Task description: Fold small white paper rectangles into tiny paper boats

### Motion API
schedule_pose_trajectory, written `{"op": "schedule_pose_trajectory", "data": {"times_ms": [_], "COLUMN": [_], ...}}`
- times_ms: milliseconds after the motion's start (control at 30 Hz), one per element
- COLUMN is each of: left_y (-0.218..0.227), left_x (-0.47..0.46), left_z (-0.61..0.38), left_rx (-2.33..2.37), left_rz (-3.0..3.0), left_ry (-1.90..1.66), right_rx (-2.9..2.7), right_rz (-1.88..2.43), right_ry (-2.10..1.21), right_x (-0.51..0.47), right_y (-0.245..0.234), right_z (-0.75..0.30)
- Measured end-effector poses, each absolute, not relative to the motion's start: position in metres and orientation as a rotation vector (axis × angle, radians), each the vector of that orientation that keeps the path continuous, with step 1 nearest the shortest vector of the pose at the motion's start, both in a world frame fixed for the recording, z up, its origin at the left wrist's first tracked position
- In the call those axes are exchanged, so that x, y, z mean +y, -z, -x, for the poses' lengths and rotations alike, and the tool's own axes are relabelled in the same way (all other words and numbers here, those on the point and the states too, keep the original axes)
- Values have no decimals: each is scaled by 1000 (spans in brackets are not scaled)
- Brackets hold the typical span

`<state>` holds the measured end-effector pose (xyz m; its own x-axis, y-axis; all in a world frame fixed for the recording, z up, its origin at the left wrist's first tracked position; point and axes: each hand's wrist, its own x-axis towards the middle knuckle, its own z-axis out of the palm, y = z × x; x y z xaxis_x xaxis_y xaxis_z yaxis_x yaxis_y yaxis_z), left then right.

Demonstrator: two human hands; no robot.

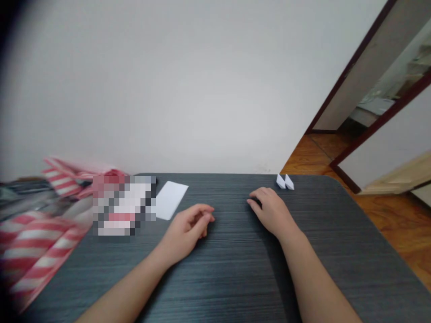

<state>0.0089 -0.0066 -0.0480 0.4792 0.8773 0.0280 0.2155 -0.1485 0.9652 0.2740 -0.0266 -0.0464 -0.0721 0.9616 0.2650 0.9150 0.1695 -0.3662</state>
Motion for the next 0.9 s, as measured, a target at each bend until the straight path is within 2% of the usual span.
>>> {"op": "schedule_pose_trajectory", "data": {"times_ms": [200, 333, 567, 733, 900], "left_y": [48, 37, 30, 35, 37], "left_x": [-3, 6, 19, 18, 20], "left_z": [21, 36, 54, 51, 49], "left_rx": [1054, 1325, 1908, 1998, 1956], "left_rz": [-2111, -2400, -2568, -2552, -2550], "left_ry": [-919, -1002, -662, -423, -380], "right_rx": [-2199, -2296, -2317, -2313, -2334], "right_rz": [1543, 1547, 1551, 1553, 1557], "right_ry": [-68, -88, -91, -98, -88], "right_x": [-21, -23, -25, -25, -22], "right_y": [59, 61, 61, 65, 68], "right_z": [-245, -238, -241, -243, -245]}}
